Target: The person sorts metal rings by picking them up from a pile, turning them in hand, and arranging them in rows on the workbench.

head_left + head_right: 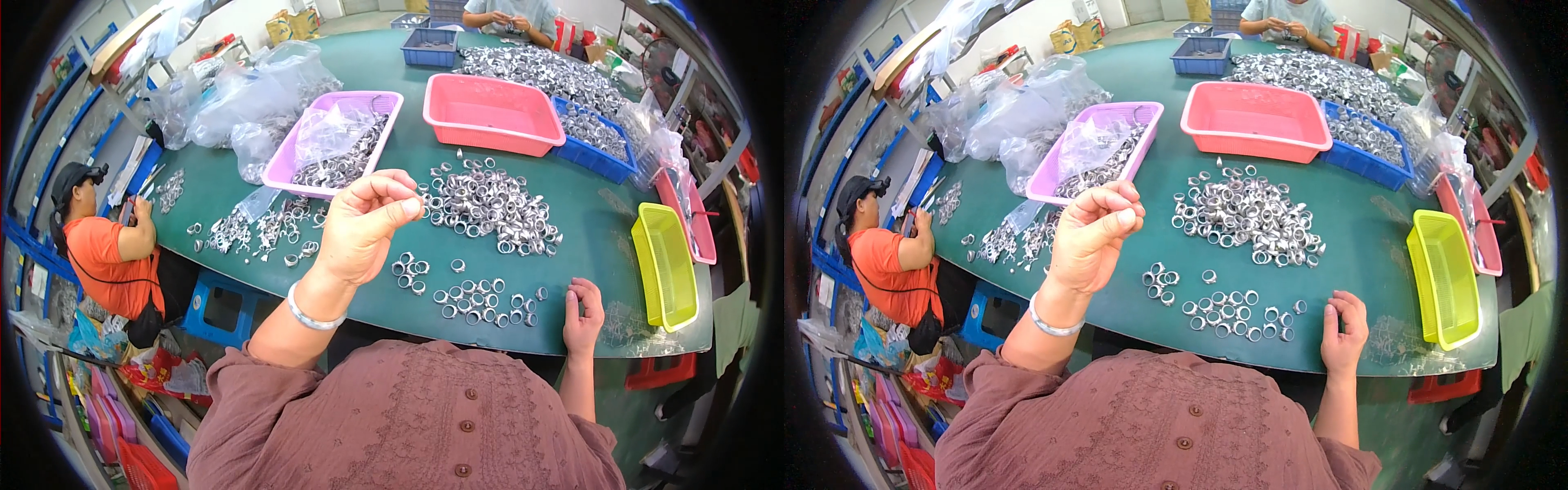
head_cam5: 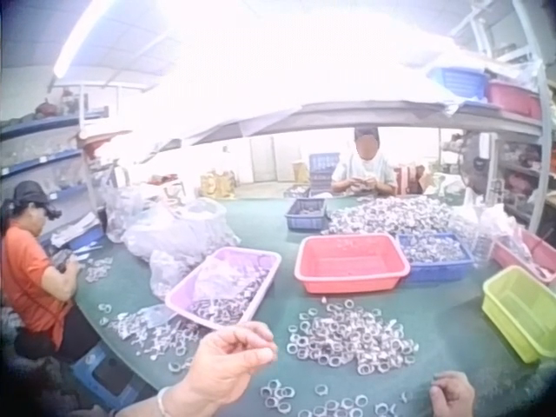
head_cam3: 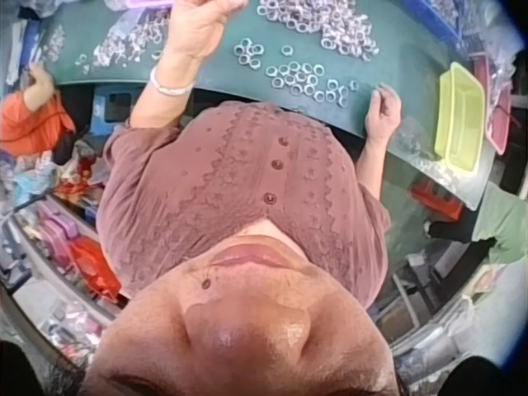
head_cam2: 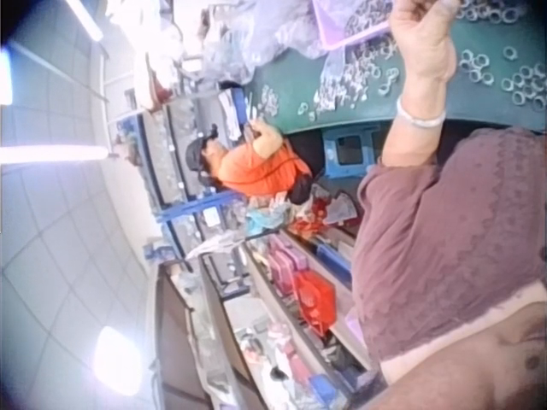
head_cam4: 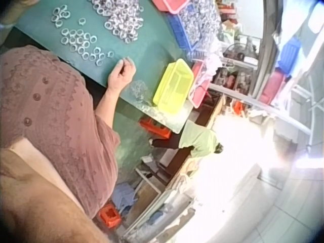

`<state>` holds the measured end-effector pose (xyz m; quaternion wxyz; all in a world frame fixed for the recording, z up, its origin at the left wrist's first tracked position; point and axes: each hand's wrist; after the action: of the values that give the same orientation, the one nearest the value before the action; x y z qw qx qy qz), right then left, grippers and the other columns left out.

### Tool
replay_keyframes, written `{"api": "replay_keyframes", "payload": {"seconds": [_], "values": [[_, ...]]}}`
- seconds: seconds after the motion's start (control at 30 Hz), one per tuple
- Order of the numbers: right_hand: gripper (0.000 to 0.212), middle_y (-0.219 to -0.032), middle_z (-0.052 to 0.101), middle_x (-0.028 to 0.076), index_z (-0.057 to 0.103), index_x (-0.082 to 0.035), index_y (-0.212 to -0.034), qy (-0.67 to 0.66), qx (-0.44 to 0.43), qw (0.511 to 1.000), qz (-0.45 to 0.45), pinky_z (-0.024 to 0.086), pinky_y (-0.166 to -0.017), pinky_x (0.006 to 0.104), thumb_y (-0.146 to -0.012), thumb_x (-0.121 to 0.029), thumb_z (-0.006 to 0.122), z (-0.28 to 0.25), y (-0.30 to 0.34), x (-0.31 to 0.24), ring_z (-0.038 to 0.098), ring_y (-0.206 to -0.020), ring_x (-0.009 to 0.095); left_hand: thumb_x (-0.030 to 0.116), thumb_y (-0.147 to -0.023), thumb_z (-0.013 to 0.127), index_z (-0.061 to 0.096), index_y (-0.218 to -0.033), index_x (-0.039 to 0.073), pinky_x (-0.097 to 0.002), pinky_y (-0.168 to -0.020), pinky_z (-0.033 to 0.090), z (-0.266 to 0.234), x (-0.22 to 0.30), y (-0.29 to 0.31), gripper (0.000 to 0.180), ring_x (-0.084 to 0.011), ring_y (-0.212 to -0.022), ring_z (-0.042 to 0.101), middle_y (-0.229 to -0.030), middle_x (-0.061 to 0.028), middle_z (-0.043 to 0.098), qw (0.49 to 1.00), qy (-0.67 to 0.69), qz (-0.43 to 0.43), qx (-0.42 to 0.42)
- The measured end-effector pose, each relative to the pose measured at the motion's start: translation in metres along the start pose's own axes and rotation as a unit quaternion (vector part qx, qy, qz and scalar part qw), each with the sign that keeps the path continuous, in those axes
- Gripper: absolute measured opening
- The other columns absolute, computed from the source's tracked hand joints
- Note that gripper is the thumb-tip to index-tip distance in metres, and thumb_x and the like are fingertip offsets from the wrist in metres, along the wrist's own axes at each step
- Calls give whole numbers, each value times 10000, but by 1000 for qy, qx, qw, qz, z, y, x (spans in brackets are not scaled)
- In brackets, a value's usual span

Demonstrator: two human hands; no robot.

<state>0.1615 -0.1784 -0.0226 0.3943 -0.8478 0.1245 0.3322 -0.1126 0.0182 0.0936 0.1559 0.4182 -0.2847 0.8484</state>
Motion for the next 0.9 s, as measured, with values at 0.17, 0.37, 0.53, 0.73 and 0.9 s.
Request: {"api": "replay_keyframes", "payload": {"seconds": [0.17, 0.37, 0.53, 0.73, 0.9], "values": [[65, -939, 582, 150, 586, 13, -826, -6, -3, 1000, 9, 431, -777, 308, -771, 2, 555, 1, 0, -2, 556, -867, 246, -18, -778, 507, 593, -825, -22, -255, -677, 505, -7, 3, 3, 98, -181, -798, 572, -930, -102, 529, 998, 44, -43, -2], [65, -938, 582, 144, 588, 12, -829, -8, 1, 1000, 8, 426, -799, 309, -778, -6, 552, 2, 2, 2, 554, -885, 240, 11, -802, 481, 600, -856, -23, -277, -676, 494, -21, 12, 12, 135, -182, -781, 583, -894, -84, 572, 994, 71, -80, 20], [67, -940, 580, 137, 583, 15, -837, -20, 8, 1000, 12, 426, -799, 310, -788, -5, 543, 4, 4, 7, 551, -885, 232, 69, -823, 466, 583, -891, -33, -265, -680, 470, -35, 26, 32, 169, -178, -784, 553, -872, -87, 567, 992, 43, -93, 80], [59, -941, 569, 146, 564, 30, -832, -29, -6, 999, 23, 417, -808, 304, -800, 3, 522, 1, 5, 13, 546, -885, 225, 75, -822, 498, 591, -919, -30, -274, -683, 464, -51, 51, 65, 170, -181, -788, 556, -872, -88, 581, 991, 12, -70, 114], [46, -923, 576, 148, 559, 29, -821, -11, 6, 1000, -4, 421, -807, 306, -798, 1, 532, 2, 5, 12, 554, -887, 233, 35, -802, 527, 599, -792, 1, -253, -608, 430, -110, 80, 124, 80, -143, -732, 544, -825, -66, 569, 910, -360, 86, 188]]}}
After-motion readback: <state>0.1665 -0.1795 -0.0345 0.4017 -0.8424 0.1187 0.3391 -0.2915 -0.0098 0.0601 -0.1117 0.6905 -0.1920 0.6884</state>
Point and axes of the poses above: each hand's wrist, its own y-axis away from the middle knuckle, its own z-axis out of the palm, x = y × z
